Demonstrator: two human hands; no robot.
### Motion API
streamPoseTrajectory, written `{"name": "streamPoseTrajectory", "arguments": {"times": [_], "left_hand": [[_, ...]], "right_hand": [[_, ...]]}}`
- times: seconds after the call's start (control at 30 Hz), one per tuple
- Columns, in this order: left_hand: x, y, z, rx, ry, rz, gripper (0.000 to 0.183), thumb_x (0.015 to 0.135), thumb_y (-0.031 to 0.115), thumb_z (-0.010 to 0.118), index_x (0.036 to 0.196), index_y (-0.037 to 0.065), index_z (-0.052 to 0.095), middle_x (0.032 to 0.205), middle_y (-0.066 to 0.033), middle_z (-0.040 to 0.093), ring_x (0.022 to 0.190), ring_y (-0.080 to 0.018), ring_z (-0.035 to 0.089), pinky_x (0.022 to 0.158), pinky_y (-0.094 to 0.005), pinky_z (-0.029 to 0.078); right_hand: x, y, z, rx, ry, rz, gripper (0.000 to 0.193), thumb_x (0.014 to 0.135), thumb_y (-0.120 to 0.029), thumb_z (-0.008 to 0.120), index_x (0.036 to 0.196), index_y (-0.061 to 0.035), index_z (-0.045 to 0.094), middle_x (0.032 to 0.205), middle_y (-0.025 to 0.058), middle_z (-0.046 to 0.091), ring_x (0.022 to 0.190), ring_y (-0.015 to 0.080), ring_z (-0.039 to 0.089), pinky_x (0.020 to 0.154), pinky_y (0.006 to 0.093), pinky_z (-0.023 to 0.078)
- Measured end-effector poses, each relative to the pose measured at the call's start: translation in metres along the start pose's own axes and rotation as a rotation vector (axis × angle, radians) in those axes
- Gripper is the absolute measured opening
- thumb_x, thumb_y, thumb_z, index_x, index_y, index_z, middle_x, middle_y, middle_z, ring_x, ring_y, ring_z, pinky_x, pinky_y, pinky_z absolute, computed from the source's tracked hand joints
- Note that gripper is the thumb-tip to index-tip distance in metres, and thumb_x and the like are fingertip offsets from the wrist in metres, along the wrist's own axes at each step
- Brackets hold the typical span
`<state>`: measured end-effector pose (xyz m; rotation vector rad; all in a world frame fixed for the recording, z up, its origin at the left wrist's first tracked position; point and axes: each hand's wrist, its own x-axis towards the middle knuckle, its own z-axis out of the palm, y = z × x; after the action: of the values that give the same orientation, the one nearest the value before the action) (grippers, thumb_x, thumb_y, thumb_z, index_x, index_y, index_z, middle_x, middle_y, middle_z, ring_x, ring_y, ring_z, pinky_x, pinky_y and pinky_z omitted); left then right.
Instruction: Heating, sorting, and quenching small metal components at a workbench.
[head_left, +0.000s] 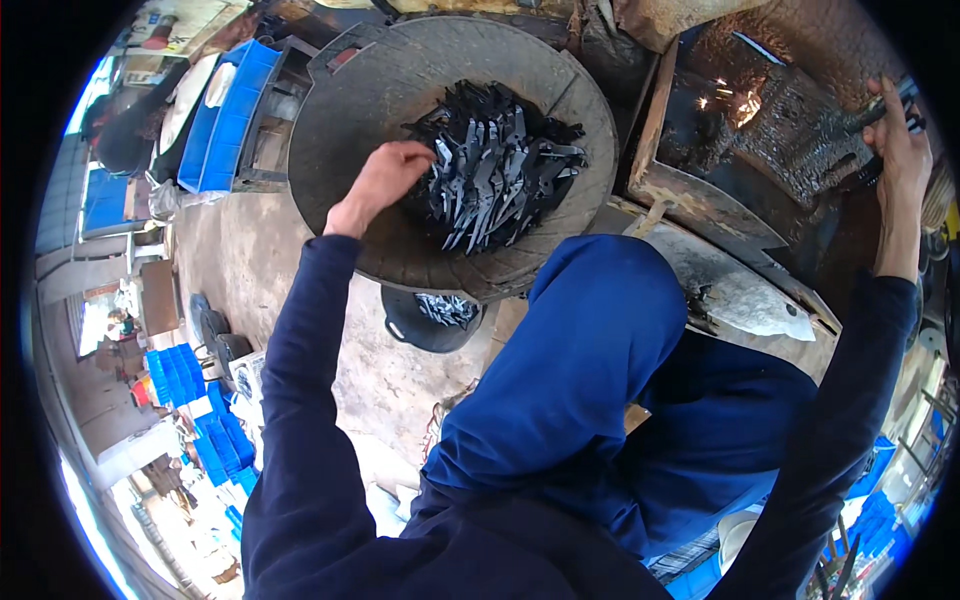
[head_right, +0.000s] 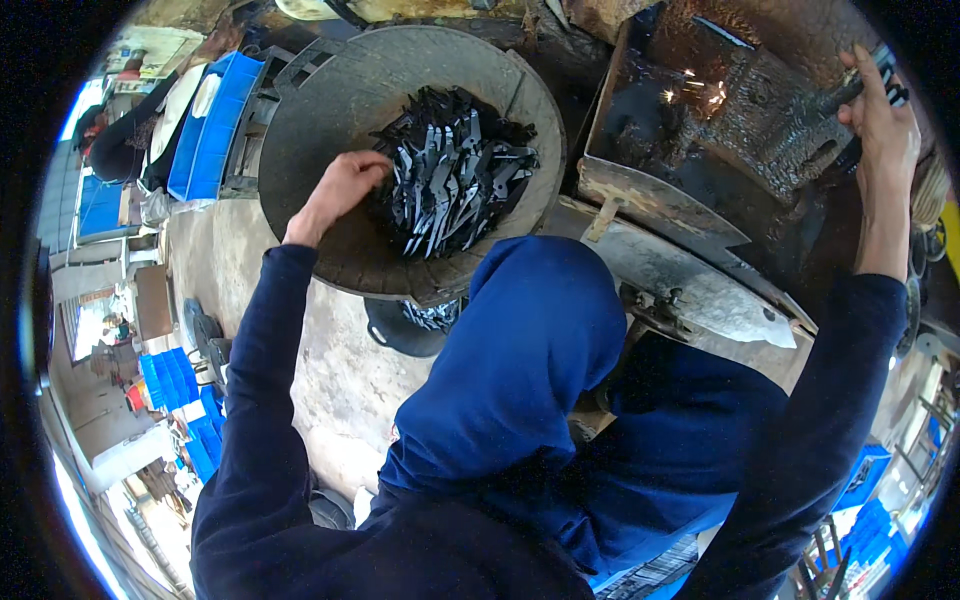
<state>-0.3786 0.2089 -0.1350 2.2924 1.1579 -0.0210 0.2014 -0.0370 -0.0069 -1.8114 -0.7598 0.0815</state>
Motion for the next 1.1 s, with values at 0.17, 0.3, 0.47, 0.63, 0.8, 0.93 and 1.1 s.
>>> {"name": "streamPoseTrajectory", "arguments": {"times": [0.17, 0.3, 0.47, 0.63, 0.8, 0.93, 1.1], "left_hand": [[0.038, -0.059, 0.022, 0.142, 0.084, -0.239, 0.036, 0.09, 0.033, 0.068, 0.118, 0.01, 0.075, 0.114, -0.0186, 0.073, 0.113, -0.0367, 0.068, 0.099, -0.0419, 0.053], [0.053, -0.076, 0.049, 0.231, 0.043, -0.405, 0.04, 0.092, 0.036, 0.068, 0.124, 0.013, 0.072, 0.123, -0.0193, 0.07, 0.119, -0.0387, 0.065, 0.102, -0.0446, 0.052], [0.05, -0.084, 0.046, 0.178, 0.126, -0.334, 0.036, 0.092, 0.034, 0.07, 0.118, 0.01, 0.074, 0.114, -0.0181, 0.073, 0.107, -0.0363, 0.069, 0.092, -0.0423, 0.055], [0.045, -0.075, 0.047, -0.469, 0.158, -0.489, 0.03, 0.098, 0.028, 0.066, 0.107, -0.001, 0.072, 0.088, -0.008, 0.071, 0.075, -0.0188, 0.065, 0.068, -0.0323, 0.052], [0.045, -0.079, 0.049, -0.692, 0.254, -0.484, 0.028, 0.101, 0.027, 0.063, 0.099, 0.001, 0.072, 0.085, -0.0023, 0.069, 0.067, -0.0122, 0.06, 0.059, -0.0296, 0.048], [0.048, -0.085, 0.043, -0.196, 0.381, -0.305, 0.025, 0.092, 0.027, 0.07, 0.098, 0.004, 0.075, 0.087, -0.0107, 0.073, 0.077, -0.0245, 0.07, 0.071, -0.0373, 0.055], [0.03, -0.054, 0.021, 0.148, 0.607, 0.002, 0.022, 0.088, 0.024, 0.07, 0.089, 0.003, 0.075, 0.096, -0.0174, 0.073, 0.088, -0.0364, 0.07, 0.078, -0.0435, 0.054]], "right_hand": [[0.001, 0.0, 0.001, 0.006, 0.015, -0.03, 0.031, 0.1, -0.035, 0.066, 0.108, -0.0075, 0.078, 0.057, -0.005, 0.033, 0.055, 0.0085, 0.04, 0.061, 0.0264, 0.043], [0.0, -0.001, 0.001, -0.028, 0.027, -0.009, 0.031, 0.101, -0.035, 0.065, 0.108, -0.0072, 0.078, 0.057, -0.0051, 0.033, 0.054, 0.0083, 0.039, 0.06, 0.026, 0.042], [-0.003, -0.004, 0.003, 0.023, 0.014, -0.016, 0.032, 0.101, -0.035, 0.065, 0.108, -0.0067, 0.078, 0.057, -0.005, 0.033, 0.053, 0.0075, 0.037, 0.06, 0.0268, 0.043], [-0.006, -0.006, 0.002, -0.017, 0.021, -0.013, 0.034, 0.1, -0.037, 0.067, 0.109, -0.0065, 0.078, 0.057, -0.0049, 0.033, 0.054, 0.0069, 0.037, 0.061, 0.0271, 0.044], [-0.003, -0.004, 0.001, -0.037, 0.003, 0.023, 0.035, 0.1, -0.039, 0.067, 0.109, -0.0075, 0.078, 0.056, -0.0046, 0.034, 0.055, 0.0082, 0.042, 0.062, 0.0266, 0.043], [0.001, 0.002, 0.0, -0.033, 0.007, -0.02, 0.036, 0.099, -0.041, 0.066, 0.109, -0.0093, 0.079, 0.056, -0.0044, 0.035, 0.057, 0.0089, 0.046, 0.063, 0.0265, 0.043], [0.003, 0.005, -0.002, -0.057, 0.006, -0.01, 0.035, 0.098, -0.042, 0.067, 0.109, -0.0114, 0.079, 0.056, -0.0036, 0.037, 0.058, 0.009, 0.05, 0.063, 0.0264, 0.044]]}}
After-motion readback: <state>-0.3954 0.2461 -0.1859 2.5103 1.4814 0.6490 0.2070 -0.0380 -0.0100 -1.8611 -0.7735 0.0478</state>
